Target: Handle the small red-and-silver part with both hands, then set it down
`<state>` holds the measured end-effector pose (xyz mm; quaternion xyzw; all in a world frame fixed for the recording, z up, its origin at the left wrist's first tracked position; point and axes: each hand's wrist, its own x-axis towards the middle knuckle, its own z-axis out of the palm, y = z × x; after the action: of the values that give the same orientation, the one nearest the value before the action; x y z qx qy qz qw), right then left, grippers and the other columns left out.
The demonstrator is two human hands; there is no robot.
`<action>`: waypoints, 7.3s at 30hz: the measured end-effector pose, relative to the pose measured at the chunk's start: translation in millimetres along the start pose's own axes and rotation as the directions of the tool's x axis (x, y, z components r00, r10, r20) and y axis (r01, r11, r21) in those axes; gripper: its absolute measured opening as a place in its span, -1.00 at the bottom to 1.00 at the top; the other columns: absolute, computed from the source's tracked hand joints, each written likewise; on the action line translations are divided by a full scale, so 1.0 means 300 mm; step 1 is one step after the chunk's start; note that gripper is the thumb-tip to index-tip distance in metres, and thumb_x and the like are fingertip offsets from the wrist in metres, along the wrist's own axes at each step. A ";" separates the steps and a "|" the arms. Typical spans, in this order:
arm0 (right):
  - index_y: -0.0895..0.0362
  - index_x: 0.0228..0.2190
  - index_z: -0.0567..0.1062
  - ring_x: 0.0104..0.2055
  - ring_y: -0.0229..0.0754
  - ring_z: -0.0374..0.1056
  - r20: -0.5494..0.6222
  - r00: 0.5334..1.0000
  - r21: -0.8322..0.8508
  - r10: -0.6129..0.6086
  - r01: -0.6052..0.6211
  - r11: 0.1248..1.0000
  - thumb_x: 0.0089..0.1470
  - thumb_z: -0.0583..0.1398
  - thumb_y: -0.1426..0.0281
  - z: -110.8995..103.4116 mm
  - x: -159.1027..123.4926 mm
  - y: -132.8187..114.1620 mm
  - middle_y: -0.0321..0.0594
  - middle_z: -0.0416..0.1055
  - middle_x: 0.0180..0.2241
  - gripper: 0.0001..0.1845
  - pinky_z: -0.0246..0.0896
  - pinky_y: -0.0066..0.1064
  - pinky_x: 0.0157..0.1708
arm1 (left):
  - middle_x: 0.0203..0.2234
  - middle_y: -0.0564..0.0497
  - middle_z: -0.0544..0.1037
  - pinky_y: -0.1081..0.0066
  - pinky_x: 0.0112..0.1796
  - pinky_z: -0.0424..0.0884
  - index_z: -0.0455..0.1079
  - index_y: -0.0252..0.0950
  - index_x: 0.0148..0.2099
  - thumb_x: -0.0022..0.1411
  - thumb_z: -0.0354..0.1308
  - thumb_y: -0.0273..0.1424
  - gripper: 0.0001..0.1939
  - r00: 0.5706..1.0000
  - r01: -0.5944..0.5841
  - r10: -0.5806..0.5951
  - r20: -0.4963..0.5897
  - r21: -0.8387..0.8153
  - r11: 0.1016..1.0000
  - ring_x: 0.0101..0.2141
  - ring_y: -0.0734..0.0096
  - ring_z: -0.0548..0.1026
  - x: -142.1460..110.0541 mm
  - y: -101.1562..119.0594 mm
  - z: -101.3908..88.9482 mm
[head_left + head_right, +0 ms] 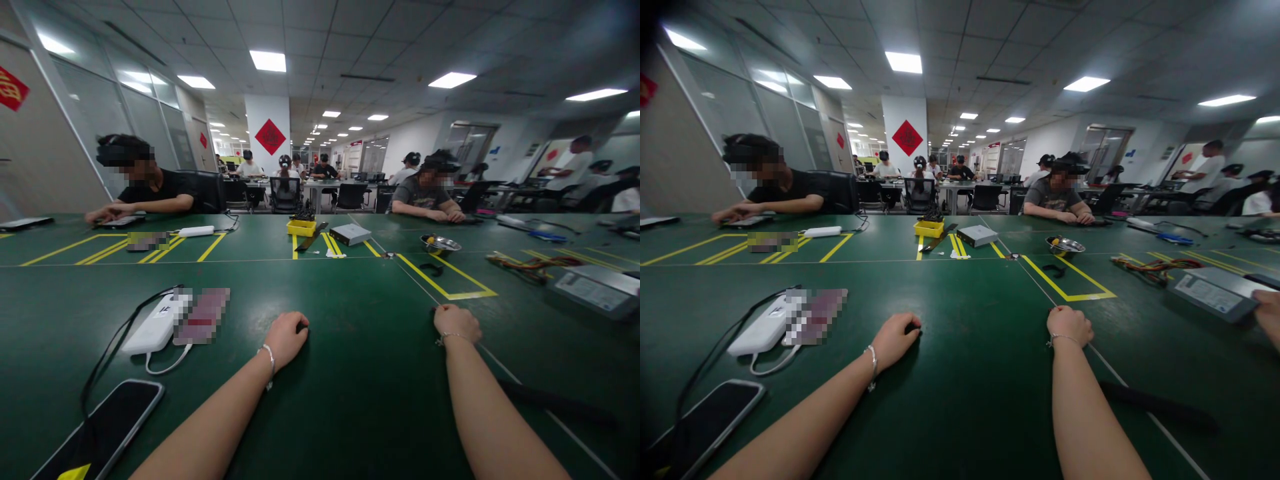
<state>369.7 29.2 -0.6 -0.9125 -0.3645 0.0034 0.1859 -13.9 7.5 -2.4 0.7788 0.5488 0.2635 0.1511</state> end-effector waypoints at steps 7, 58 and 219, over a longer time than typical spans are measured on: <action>0.21 -0.06 0.27 0.02 0.20 0.00 -0.184 0.979 0.039 -0.090 0.098 0.994 -0.03 -0.07 0.22 0.004 -0.068 -0.069 0.11 0.15 -0.03 -0.48 -0.16 0.16 -0.10 | -0.30 0.02 0.43 0.32 -0.18 0.21 0.34 -0.20 -0.28 0.03 -0.01 -0.40 -0.83 0.998 -0.044 0.040 0.046 0.075 0.996 -0.20 0.29 0.32 -0.007 0.017 -0.009; 0.10 -0.16 0.34 -0.20 -0.05 0.27 0.066 0.940 -0.045 -0.334 0.337 0.940 -0.07 -0.07 0.46 -0.005 -0.066 -0.087 -0.08 0.31 -0.15 -0.60 0.18 -0.27 -0.33 | 0.05 0.01 0.21 -0.02 0.02 -0.12 0.21 -0.12 -0.02 0.09 -0.07 -0.25 -0.63 0.989 -0.084 0.065 0.131 0.139 0.987 0.07 0.21 0.07 -0.011 0.001 0.016; 0.12 -0.57 0.34 -0.48 -0.31 0.21 0.128 0.591 0.690 -0.796 0.523 0.499 0.02 -0.07 0.38 0.002 -0.584 -0.412 -0.32 0.31 -0.56 -0.74 0.00 -0.50 -0.48 | -0.48 0.08 0.40 0.48 -0.41 0.20 0.32 -0.26 -0.38 0.03 0.07 -0.34 -0.90 0.989 -0.012 0.017 -0.148 0.034 0.999 -0.41 0.48 0.35 0.012 0.141 0.051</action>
<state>158.8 -5.0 18.5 -0.5620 -0.7049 0.2441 0.3572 28.5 -3.1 8.2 0.7634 0.5571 0.3128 0.0951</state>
